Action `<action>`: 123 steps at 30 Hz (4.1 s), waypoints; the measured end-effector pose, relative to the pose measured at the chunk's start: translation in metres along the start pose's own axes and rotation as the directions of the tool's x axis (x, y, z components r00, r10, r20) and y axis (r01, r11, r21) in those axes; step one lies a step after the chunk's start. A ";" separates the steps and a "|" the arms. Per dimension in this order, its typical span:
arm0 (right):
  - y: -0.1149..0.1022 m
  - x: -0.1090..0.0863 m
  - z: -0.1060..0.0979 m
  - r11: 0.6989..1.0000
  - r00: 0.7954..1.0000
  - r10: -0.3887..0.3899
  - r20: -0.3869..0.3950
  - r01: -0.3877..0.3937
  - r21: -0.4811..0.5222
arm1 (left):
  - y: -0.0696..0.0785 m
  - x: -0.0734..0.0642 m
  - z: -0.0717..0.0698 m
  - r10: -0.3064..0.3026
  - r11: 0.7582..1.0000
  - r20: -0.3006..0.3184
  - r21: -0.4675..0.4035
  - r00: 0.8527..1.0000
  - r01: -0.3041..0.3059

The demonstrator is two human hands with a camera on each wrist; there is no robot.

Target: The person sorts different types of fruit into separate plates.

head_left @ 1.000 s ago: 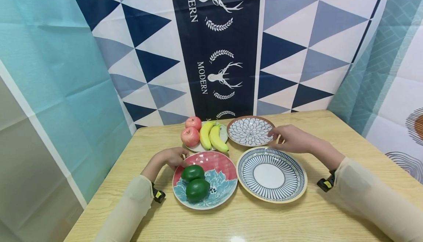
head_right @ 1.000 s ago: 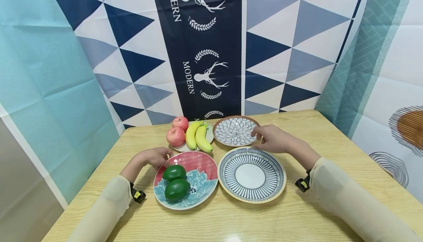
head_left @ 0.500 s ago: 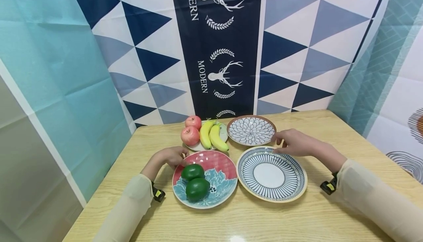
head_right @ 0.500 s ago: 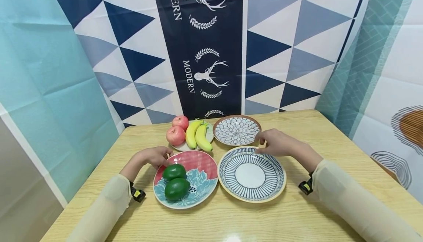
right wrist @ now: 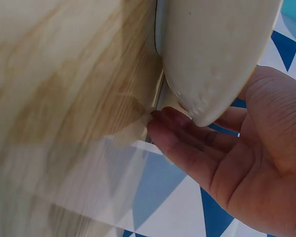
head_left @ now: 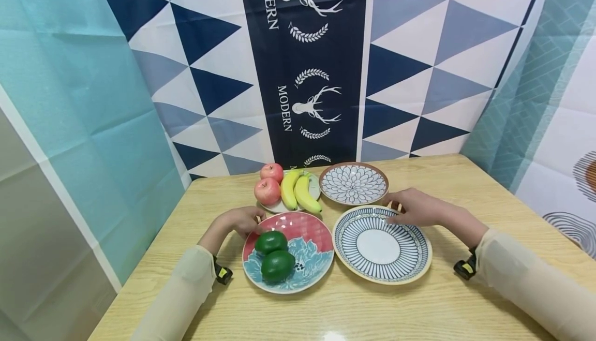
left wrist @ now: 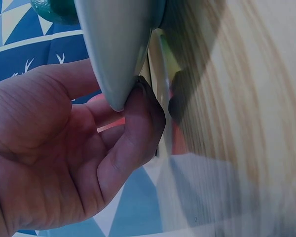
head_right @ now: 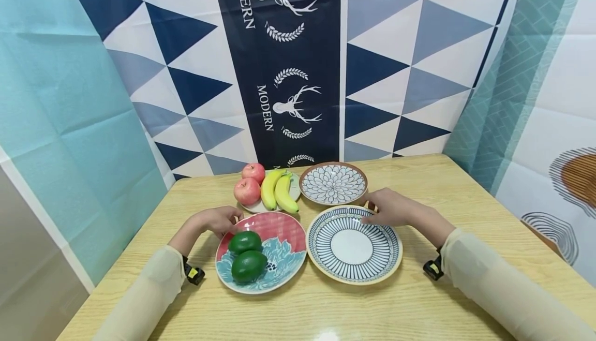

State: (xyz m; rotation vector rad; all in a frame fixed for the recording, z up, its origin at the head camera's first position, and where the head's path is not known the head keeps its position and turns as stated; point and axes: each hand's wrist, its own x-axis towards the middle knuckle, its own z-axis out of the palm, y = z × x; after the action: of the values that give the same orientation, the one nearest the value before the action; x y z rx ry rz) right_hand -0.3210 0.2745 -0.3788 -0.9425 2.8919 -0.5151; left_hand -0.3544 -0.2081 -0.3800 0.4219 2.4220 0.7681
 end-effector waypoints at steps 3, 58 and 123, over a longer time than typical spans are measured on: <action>0.000 0.000 0.001 1.000 1.000 0.000 -0.001 0.000 -0.005 | -0.001 0.001 0.000 -0.006 1.000 0.003 -0.001 1.000 0.006; -0.002 0.001 0.004 0.999 0.999 -0.040 -0.030 0.040 -0.003 | 0.007 -0.007 -0.006 -0.017 0.999 -0.091 0.047 0.996 0.022; -0.003 -0.003 0.004 1.000 1.000 -0.007 -0.006 0.007 0.030 | 0.154 0.035 -0.039 0.031 0.957 -0.231 0.288 0.972 0.037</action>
State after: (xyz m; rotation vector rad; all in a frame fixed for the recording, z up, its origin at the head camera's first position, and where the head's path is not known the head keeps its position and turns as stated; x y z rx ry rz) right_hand -0.3166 0.2727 -0.3814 -0.9487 2.8784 -0.5605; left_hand -0.3865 -0.0887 -0.2746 0.4620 2.7703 0.4807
